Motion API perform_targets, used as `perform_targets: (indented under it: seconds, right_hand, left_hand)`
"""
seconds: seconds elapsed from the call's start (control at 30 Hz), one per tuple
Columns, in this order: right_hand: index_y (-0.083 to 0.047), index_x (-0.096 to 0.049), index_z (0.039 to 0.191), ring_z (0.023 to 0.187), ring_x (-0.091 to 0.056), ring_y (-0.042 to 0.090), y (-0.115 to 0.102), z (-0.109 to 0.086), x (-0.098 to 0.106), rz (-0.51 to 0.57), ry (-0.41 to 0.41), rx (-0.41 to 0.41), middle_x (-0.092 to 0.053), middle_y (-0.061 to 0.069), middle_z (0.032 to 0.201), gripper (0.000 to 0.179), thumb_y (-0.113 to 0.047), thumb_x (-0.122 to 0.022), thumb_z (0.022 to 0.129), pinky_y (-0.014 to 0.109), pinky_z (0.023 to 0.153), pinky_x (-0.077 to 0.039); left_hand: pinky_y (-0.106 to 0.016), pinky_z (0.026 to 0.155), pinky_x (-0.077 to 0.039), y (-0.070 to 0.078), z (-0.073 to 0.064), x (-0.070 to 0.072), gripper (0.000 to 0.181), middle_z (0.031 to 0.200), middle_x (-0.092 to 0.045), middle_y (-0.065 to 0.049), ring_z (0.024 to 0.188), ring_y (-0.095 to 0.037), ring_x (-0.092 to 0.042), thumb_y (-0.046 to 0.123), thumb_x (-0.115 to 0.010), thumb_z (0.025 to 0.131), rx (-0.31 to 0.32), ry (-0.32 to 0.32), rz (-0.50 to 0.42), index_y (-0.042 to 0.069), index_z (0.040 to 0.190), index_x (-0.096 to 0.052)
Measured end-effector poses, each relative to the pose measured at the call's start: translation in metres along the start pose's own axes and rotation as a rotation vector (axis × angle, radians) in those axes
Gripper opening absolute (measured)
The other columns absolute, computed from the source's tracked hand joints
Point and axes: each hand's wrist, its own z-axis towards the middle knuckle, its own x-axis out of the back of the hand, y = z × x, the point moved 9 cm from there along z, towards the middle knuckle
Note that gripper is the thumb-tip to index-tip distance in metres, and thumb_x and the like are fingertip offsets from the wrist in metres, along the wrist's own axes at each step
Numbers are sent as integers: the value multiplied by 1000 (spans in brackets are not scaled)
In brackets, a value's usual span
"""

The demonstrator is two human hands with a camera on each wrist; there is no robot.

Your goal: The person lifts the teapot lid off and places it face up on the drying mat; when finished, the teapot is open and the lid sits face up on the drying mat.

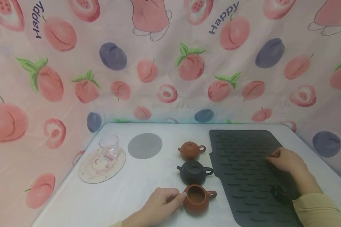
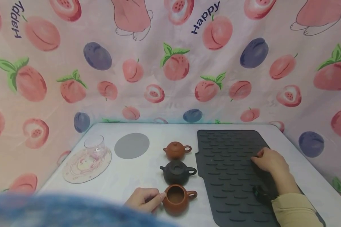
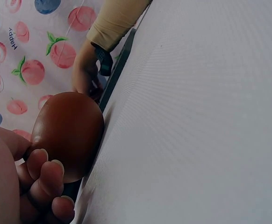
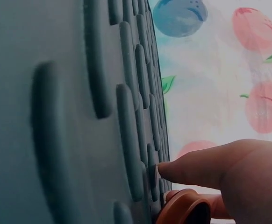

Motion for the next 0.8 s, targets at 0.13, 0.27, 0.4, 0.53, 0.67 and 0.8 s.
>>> perform_targets:
  seconds: [0.13,0.27,0.4,0.53,0.67,0.8]
  right_hand:
    - [14,-57,103,87,-61,49,1,0,0,-7,2,4,-64,31,95,51,-34,-69,93,60,73,-48]
    - [14,-58,103,87,-62,48,2,0,1,-11,5,6,-64,31,95,51,-35,-68,93,60,73,-48]
    - [14,-57,102,85,-61,48,0,2,1,-12,1,10,-63,30,93,52,-36,-68,93,60,73,-48]
    - [15,-56,102,83,-61,46,0,-1,0,-11,0,-2,-62,29,91,51,-34,-69,93,59,72,-48]
    - [13,-58,101,83,-61,46,-1,-1,2,-26,8,-4,-63,29,92,51,-36,-69,93,59,71,-47]
    - [11,-60,105,85,-59,53,0,-2,8,-45,34,-16,-63,32,97,55,-42,-69,93,60,67,-46]
  left_hand:
    - [-20,55,-35,0,0,-1,43,60,-48,13,59,-2,-46,46,-55,106,-3,-2,-4,20,72,-63]
    - [-19,55,-35,0,0,-1,43,60,-46,14,59,-1,-44,45,-54,106,-14,2,3,20,72,-63]
    - [-19,55,-34,1,1,1,43,60,-45,14,58,-1,-44,45,-54,106,-22,2,13,21,71,-62]
    - [-19,55,-34,0,0,1,43,60,-45,14,58,-1,-44,45,-54,106,-19,-7,4,21,71,-62]
    - [-19,54,-33,3,0,2,43,59,-44,15,57,0,-43,44,-54,106,-34,4,13,21,70,-60]
    - [-19,54,-33,4,0,2,43,59,-44,15,57,0,-43,44,-54,106,-40,10,14,21,70,-60]
